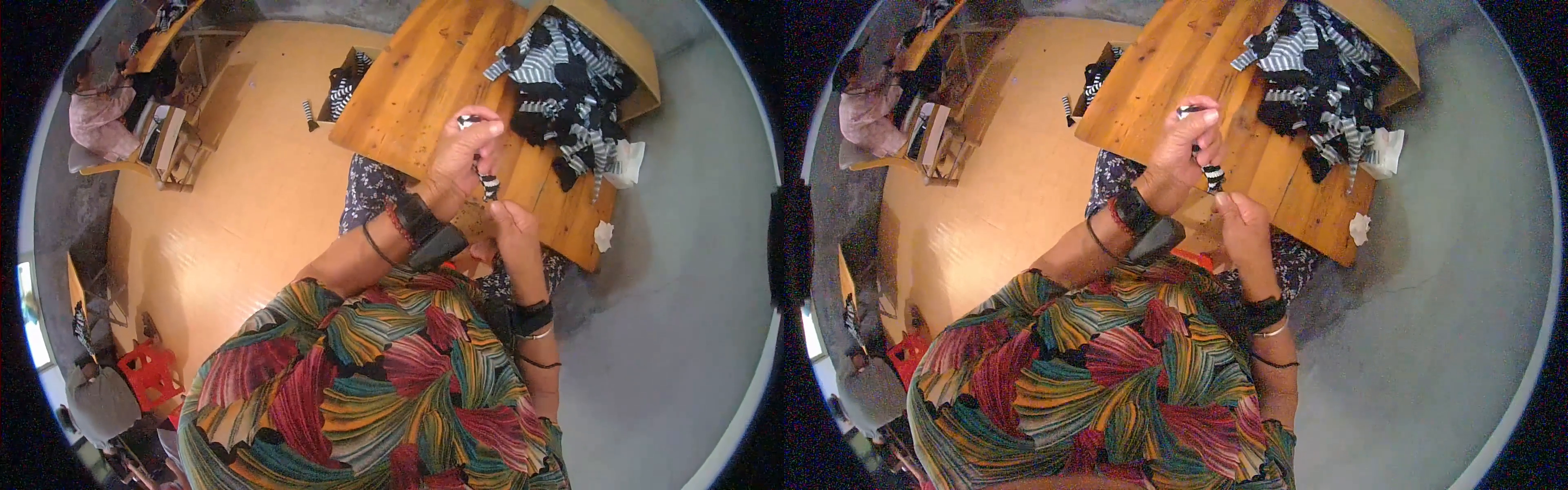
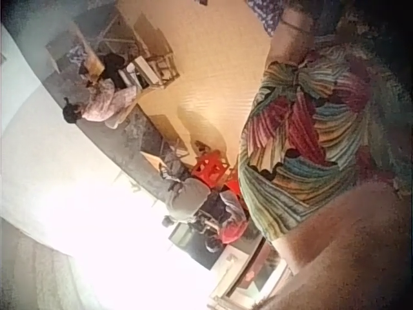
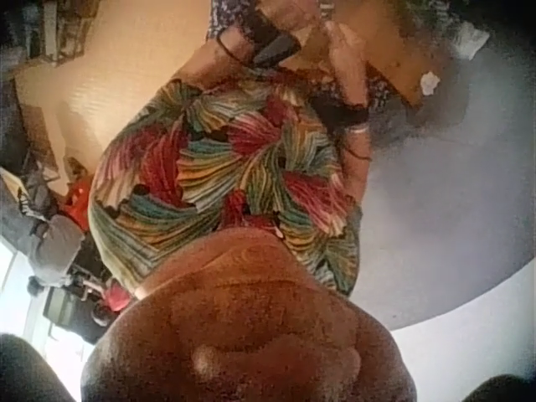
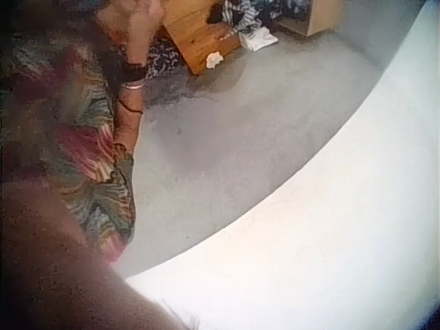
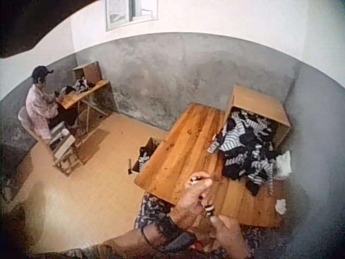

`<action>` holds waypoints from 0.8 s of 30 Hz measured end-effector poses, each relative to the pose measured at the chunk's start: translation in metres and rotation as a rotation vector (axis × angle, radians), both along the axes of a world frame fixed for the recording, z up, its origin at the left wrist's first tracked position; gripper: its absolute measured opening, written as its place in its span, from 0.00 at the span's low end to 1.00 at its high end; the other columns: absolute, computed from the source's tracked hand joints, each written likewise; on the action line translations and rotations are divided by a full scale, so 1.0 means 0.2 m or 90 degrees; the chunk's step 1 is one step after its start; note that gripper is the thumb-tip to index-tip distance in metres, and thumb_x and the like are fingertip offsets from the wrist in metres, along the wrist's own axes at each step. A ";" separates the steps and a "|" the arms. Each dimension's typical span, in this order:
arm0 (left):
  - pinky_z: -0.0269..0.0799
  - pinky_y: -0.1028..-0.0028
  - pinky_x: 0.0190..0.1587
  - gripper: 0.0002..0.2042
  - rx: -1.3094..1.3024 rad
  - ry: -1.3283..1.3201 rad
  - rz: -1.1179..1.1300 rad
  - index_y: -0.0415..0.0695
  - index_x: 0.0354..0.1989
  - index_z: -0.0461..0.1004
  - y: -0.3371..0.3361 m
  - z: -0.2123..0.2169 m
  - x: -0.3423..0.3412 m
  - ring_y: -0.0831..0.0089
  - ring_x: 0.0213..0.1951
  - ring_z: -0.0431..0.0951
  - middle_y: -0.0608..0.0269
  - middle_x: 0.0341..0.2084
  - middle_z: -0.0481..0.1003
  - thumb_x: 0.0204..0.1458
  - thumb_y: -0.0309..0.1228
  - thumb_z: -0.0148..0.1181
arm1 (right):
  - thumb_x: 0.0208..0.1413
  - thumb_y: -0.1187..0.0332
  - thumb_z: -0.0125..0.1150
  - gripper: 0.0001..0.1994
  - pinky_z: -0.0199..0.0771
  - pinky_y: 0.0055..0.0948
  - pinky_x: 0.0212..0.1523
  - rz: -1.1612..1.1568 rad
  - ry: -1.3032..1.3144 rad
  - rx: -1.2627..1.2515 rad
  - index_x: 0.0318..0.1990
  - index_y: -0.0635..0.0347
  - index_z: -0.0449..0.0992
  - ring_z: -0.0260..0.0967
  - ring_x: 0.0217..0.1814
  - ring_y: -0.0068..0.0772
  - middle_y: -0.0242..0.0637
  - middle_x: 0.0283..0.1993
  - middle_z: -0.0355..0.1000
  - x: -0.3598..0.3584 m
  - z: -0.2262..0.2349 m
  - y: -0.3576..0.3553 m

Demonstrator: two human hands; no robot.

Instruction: Slide striped socks onto an inspection rod and then remove them during a textile manufacturing process.

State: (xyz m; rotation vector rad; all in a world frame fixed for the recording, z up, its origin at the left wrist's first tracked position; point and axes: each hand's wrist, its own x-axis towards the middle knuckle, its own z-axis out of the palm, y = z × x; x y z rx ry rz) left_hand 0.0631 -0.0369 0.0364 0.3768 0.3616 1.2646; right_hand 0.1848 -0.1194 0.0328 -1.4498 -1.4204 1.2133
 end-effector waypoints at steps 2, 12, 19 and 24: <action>0.53 0.80 0.11 0.09 -0.013 0.071 0.127 0.44 0.33 0.65 -0.01 -0.01 0.02 0.79 0.09 0.57 0.70 0.10 0.60 0.42 0.23 0.57 | 0.54 0.64 0.48 0.13 0.52 0.19 0.20 -0.023 0.041 -0.069 0.22 0.63 0.66 0.51 0.20 0.14 0.21 0.17 0.54 -0.03 -0.01 -0.01; 0.65 0.71 0.22 0.09 0.064 -0.038 -0.056 0.42 0.35 0.66 0.04 -0.03 -0.08 0.70 0.17 0.67 0.64 0.16 0.66 0.48 0.34 0.53 | 0.55 0.65 0.48 0.13 0.53 0.19 0.19 -0.058 -0.020 0.014 0.21 0.61 0.64 0.51 0.19 0.13 0.22 0.16 0.53 0.00 -0.03 0.03; 0.68 0.65 0.32 0.12 0.132 -0.085 -0.090 0.41 0.33 0.67 0.06 -0.07 -0.09 0.62 0.27 0.70 0.60 0.20 0.68 0.48 0.39 0.53 | 0.55 0.64 0.48 0.14 0.61 0.20 0.18 -0.030 -0.071 -0.007 0.21 0.63 0.64 0.58 0.19 0.15 0.25 0.15 0.56 0.05 0.05 -0.04; 0.66 0.65 0.29 0.11 0.130 -0.069 -0.004 0.43 0.31 0.68 0.07 -0.03 -0.10 0.64 0.25 0.69 0.62 0.19 0.67 0.48 0.38 0.53 | 0.55 0.64 0.48 0.13 0.60 0.17 0.20 0.002 -0.028 -0.051 0.23 0.64 0.67 0.59 0.20 0.15 0.27 0.18 0.62 0.14 -0.03 -0.11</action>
